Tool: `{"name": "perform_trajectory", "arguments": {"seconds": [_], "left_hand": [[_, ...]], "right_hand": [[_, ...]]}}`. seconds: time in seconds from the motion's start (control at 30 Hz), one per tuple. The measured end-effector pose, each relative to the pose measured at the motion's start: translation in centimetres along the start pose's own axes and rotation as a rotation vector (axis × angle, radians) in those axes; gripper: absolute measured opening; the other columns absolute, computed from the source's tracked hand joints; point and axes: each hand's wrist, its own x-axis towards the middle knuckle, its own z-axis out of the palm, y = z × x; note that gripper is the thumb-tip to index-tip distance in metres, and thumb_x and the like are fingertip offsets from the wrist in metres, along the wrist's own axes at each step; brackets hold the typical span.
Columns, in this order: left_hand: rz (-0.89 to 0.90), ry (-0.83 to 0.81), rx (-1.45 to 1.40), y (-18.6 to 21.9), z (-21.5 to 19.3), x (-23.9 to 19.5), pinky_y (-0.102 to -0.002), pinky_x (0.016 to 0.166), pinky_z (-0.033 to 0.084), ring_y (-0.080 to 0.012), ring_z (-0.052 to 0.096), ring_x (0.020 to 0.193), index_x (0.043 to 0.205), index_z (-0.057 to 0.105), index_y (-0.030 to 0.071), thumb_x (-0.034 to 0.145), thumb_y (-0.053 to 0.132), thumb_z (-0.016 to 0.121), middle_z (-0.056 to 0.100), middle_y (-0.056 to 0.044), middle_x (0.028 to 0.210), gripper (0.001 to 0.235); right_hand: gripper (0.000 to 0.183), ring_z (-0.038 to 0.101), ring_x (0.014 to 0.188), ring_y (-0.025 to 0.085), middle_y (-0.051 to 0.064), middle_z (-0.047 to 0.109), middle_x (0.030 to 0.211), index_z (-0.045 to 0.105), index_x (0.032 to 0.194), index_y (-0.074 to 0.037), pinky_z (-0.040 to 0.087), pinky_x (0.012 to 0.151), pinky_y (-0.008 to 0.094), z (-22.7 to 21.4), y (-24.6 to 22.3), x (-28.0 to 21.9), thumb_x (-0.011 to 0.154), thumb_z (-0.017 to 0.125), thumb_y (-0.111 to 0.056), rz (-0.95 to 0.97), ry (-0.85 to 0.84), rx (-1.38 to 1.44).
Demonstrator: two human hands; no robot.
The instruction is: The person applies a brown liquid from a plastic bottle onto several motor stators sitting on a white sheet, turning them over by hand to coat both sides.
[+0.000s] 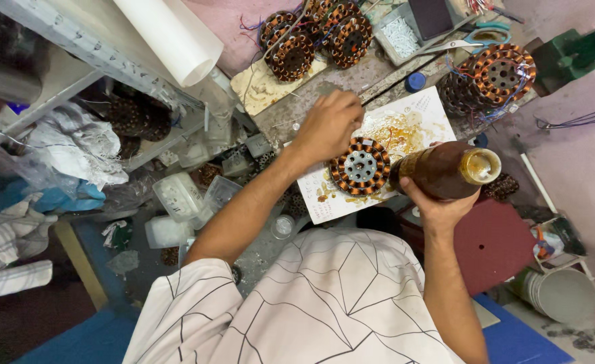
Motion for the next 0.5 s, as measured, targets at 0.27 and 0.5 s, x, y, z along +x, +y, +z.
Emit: {"name": "perform_trajectory", "arguments": {"seconds": [0.27, 0.5], "left_hand": [[0.193, -0.042, 0.020, 0.6, 1.2, -0.3, -0.044, 0.103, 0.047, -0.0247, 0.053, 0.119, 0.101, 0.080, 0.024, 0.081, -0.003, 0.071, 0.059, -0.006, 0.125, 0.035], [0.022, -0.170, 0.085, -0.5, 0.4, 0.0, -0.040, 0.100, 0.052, -0.0269, 0.057, 0.114, 0.103, 0.073, 0.005, 0.074, -0.002, 0.072, 0.061, -0.008, 0.111, 0.030]], "right_hand": [[0.085, 0.063, 0.120, 0.019, 0.008, 0.062, 0.132, 0.050, 0.142, -0.003, 0.052, 0.113, 0.036, -0.1, -0.2, 0.0, 0.072, 0.099, -0.005, -0.030, -0.009, -0.072], [0.081, 0.065, 0.117, 0.019, 0.007, 0.064, 0.128, 0.053, 0.139, -0.003, 0.054, 0.110, 0.035, 0.0, -0.8, 0.3, 0.072, 0.098, -0.007, -0.015, -0.027, -0.058]]}}
